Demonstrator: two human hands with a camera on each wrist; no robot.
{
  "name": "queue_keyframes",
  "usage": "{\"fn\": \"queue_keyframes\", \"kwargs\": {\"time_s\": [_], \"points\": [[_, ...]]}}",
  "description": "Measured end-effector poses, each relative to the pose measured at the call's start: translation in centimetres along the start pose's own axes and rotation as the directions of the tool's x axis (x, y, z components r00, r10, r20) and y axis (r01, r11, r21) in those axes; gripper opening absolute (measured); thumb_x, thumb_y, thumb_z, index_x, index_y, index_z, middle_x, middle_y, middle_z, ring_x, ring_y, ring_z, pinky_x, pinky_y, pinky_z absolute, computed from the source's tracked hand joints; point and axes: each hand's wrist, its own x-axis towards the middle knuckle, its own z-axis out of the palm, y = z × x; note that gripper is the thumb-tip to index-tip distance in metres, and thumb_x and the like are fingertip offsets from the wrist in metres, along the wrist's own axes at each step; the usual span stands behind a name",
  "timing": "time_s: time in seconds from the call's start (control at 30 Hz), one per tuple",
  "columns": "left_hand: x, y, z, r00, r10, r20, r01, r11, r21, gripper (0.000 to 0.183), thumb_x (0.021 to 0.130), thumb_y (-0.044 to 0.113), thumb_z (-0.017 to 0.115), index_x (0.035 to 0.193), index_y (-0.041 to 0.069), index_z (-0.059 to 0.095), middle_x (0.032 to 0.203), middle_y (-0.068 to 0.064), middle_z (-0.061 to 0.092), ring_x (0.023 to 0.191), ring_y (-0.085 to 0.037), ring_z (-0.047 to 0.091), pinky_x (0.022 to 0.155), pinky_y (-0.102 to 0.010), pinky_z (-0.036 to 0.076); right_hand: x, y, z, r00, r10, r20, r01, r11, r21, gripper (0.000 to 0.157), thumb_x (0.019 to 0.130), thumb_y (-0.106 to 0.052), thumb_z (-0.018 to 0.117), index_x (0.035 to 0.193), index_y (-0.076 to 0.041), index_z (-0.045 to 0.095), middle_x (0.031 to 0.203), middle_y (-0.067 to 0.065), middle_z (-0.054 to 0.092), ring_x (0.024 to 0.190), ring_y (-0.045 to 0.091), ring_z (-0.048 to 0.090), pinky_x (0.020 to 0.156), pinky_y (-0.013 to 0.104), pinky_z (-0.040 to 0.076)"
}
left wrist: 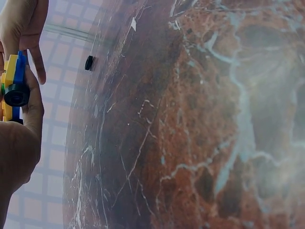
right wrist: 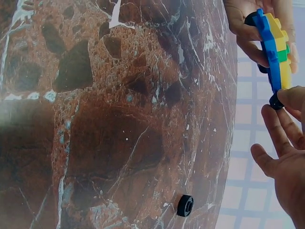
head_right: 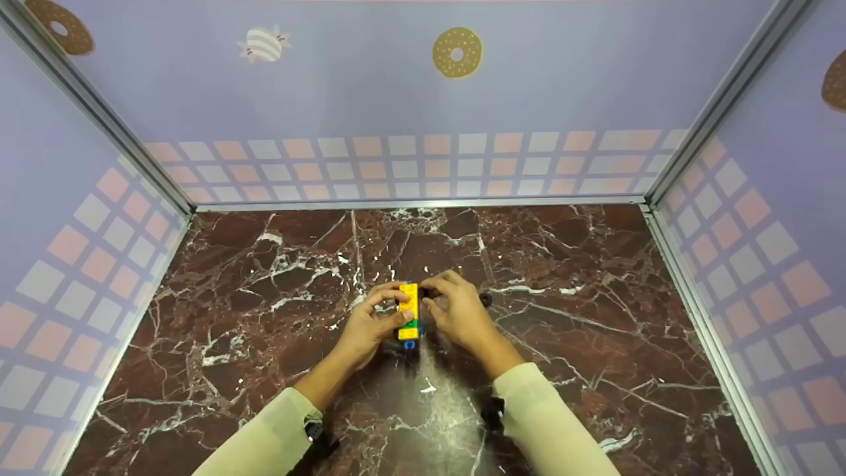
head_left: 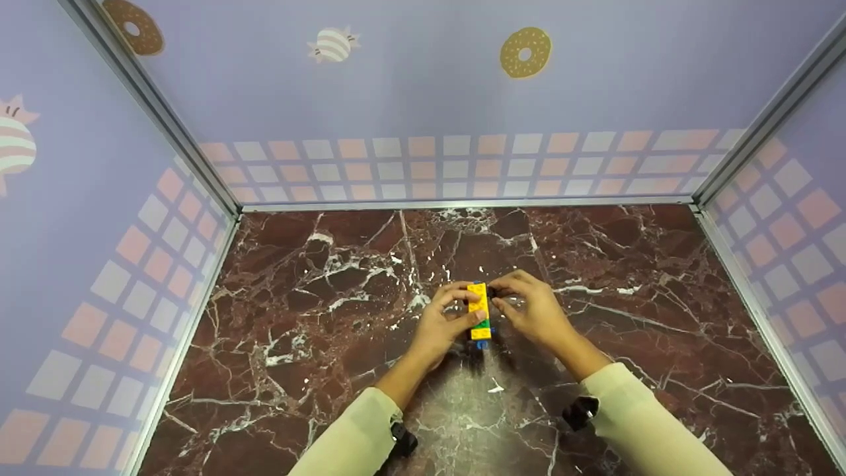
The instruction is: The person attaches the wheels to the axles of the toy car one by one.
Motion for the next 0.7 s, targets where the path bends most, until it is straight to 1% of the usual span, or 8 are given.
{"fn": "queue_keyframes", "kwargs": {"time_s": [0.13,0.33,0.57,0.7], "points": [[-0.03,-0.05,-0.03,1.000,0.002,-0.003,-0.002,1.000,-0.004,0.029,0.094,-0.001,0.083,0.119,-0.010,0.071,0.161,-0.025,0.050,0.121,-0.026,0.068,0.093,-0.028,0.067,-0.01,-0.19,0.08,1.000,-0.023,0.001,0.023,0.999,-0.040,0.027,0.093,0.007,0.083,0.119,0.002,0.079,0.114,0.014,0.074,0.102,0.034,0.080,0.095,0.050,0.069],[-0.21,-0.13,-0.02,1.000,0.000,-0.012,-0.001,1.000,-0.019,0.030,0.093,-0.003,0.084,0.119,-0.012,0.072,0.160,-0.028,0.050,0.120,-0.026,0.069,0.093,-0.027,0.067,-0.11,-0.26,0.30,0.999,-0.051,0.015,0.051,0.996,-0.069,0.027,0.093,0.008,0.082,0.119,0.004,0.079,0.115,0.016,0.073,0.100,0.035,0.080,0.091,0.048,0.071],[-0.23,-0.14,0.09,1.000,-0.008,-0.023,0.007,0.999,-0.034,0.032,0.093,-0.002,0.084,0.121,-0.011,0.072,0.160,-0.022,0.053,0.123,-0.025,0.067,0.090,-0.027,0.068,-0.08,-0.39,0.25,0.998,-0.069,0.004,0.069,0.994,-0.086,0.027,0.092,0.009,0.083,0.118,0.004,0.079,0.114,0.016,0.074,0.099,0.035,0.080,0.091,0.045,0.071],[-0.24,-0.20,0.12,1.000,-0.003,-0.023,0.003,1.000,-0.030,0.032,0.093,-0.001,0.085,0.121,-0.011,0.072,0.160,-0.022,0.053,0.124,-0.027,0.067,0.090,-0.027,0.068,-0.09,-0.36,0.24,0.997,-0.074,-0.003,0.073,0.994,-0.078,0.027,0.091,0.009,0.083,0.117,0.004,0.079,0.114,0.017,0.074,0.099,0.035,0.080,0.091,0.046,0.071]]}}
